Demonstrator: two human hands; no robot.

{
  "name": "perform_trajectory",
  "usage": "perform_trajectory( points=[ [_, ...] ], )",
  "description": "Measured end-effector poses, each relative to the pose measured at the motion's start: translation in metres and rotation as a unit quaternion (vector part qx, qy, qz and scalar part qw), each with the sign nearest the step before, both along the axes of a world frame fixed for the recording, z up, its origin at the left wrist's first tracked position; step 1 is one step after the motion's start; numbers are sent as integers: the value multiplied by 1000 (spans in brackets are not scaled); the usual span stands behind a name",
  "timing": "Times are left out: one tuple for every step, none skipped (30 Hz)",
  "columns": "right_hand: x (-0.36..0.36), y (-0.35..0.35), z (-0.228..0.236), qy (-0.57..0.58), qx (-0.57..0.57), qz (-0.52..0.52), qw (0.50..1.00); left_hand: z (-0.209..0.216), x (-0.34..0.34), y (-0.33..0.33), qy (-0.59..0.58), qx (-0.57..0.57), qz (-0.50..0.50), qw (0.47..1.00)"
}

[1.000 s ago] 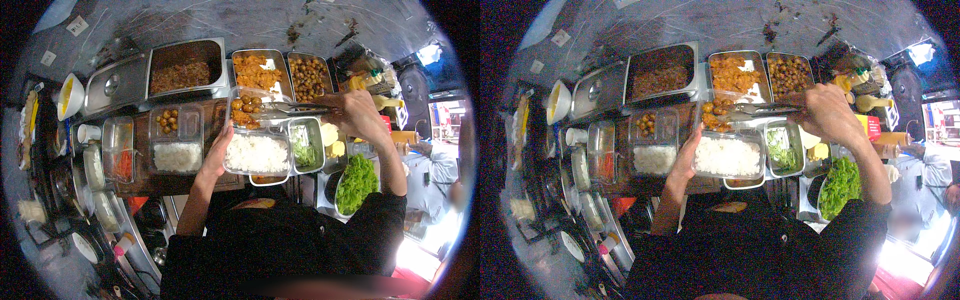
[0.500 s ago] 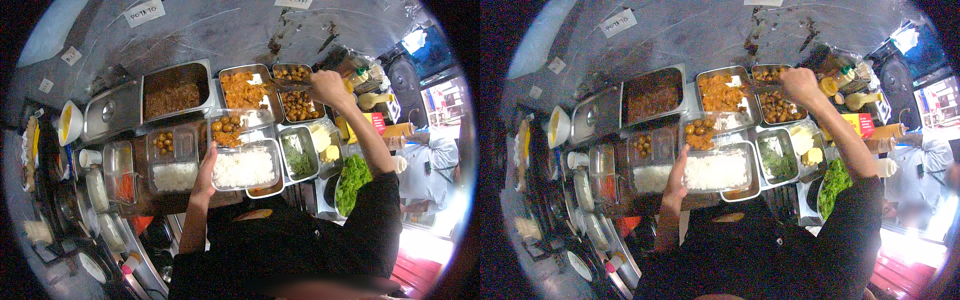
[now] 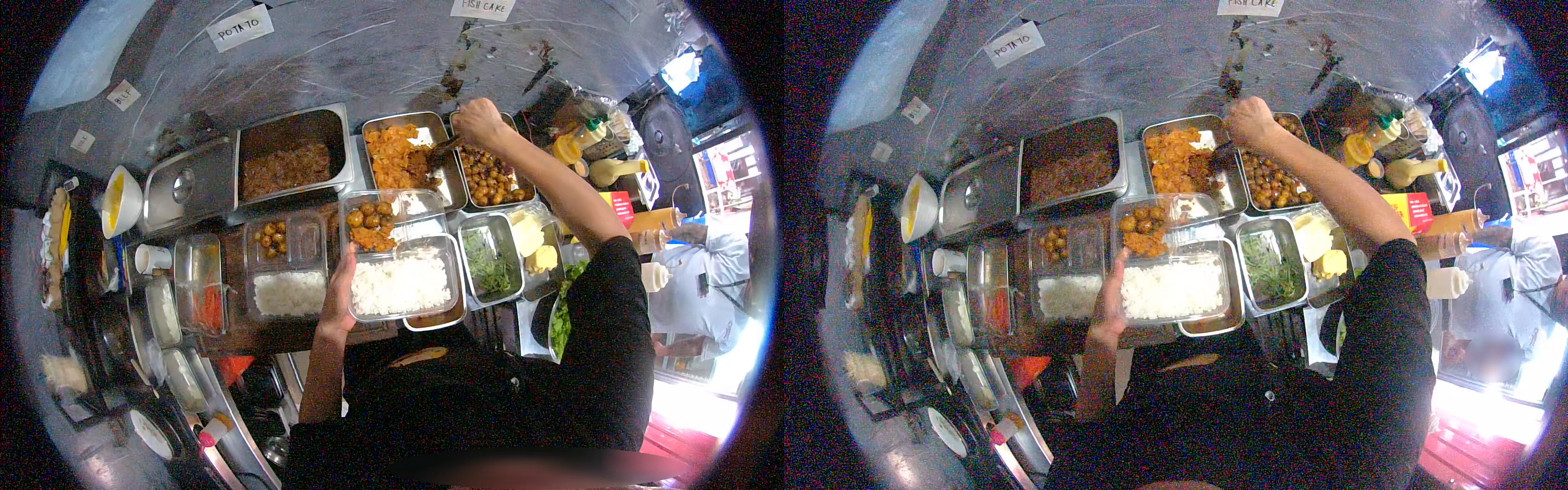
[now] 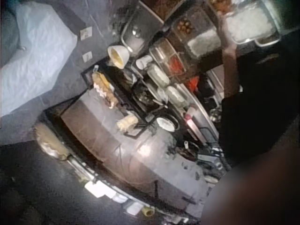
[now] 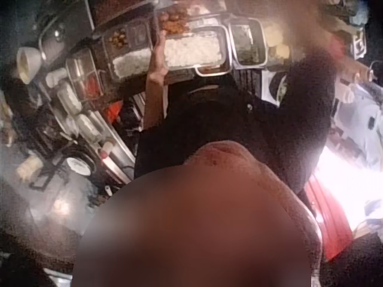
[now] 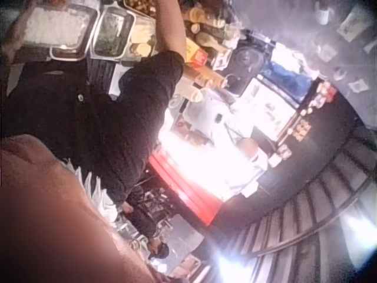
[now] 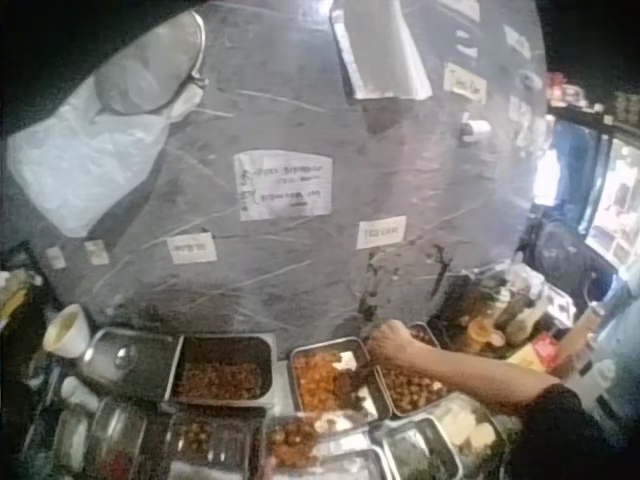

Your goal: The person assembles meal trays by scooping rice and adding various cooked items from stainless steel containers into compartmentalized trays. They then retrieve a container from a refrigerator, place it on the counter, and fill a wok with water at the sink before setting it on the stove.

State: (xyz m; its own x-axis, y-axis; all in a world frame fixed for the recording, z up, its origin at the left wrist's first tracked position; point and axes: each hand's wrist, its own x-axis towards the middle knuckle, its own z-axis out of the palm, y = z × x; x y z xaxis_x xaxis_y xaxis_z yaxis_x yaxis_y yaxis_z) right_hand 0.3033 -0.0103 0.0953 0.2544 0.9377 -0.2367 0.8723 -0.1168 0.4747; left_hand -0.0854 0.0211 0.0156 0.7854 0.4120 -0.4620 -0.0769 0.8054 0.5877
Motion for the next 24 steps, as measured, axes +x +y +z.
perform_trajectory(
  points=[
    [-4, -5, 8, 8, -1, 1, 1000, 2, -1, 1, 12, 11, -4, 1000],
    [-6, -10, 17, 10, -4, -13, 1000, 4, -1, 1, 25, 22, -8, 999],
    [-8, -18, 29, 12, -6, -28, 1000, 10, 0, 1, 22, 19, -2, 1000],
    [-6, -25, 36, 13, -10, -44, 999, 16, 2, 0, 19, 15, 4, 1000],
    [1, -34, 38, 7, 38, -26, 999, 19, 4, 0, 16, 11, 10, 1000],
    [9, -49, 40, 0, 85, -11, 996, 18, 6, 0, 7, 5, 5, 1000],
    [11, -54, 46, -3, 132, 10, 991, 14, 6, 1, 2, -1, 7, 1000],
    [16, -59, 55, -15, 110, 1, 994, 10, 7, 3, -3, -6, 8, 1000],
    [-11, -48, 85, 32, 42, -117, 992, 4, 7, 4, -16, -26, 6, 1000],
    [-17, -59, 103, 34, 60, -102, 992, 7, 9, 3, -6, -11, 0, 1000],
    [-10, -73, 110, 51, 81, -82, 992, 14, 14, 1, 4, 5, -9, 1000],
    [-18, -80, 128, 84, 68, -105, 989, 18, 16, 1, 17, 22, -14, 1000],
    [-26, -82, 142, 138, 80, -88, 983, 3, 15, 2, 2, 16, -4, 1000],
    [-34, -86, 150, 191, 92, -75, 974, 3, 17, 2, 9, 10, 0, 1000],
    [-44, -89, 158, 237, 84, -84, 964, 8, 20, 1, 16, 4, 1, 1000],
    [-56, -90, 164, 281, 75, -93, 952, 13, 22, 0, 23, -1, 2, 1000],
    [-68, -89, 165, 325, 66, -102, 938, 18, 22, -1, -2, -12, -6, 1000],
    [-77, -88, 161, 326, 72, -64, 940, 19, 21, -2, -16, -14, -13, 1000],
    [-86, -89, 153, 326, 77, -30, 942, 19, 21, -3, -31, -17, -22, 999],
    [-95, -89, 146, 326, 82, 4, 942, 19, 22, -4, -45, -20, -32, 998],
    [-109, -90, 140, 283, 80, 22, 956, 18, 21, -4, -49, -25, -34, 998],
    [-118, -92, 136, 239, 78, 41, 967, 17, 21, -5, -53, -31, -36, 997],
    [-118, -93, 136, 255, 79, 58, 962, 16, 20, -5, -57, -36, -38, 997],
    [-118, -97, 138, 229, 71, 51, 969, 16, 19, -6, -48, -31, -36, 998]
  ],
)
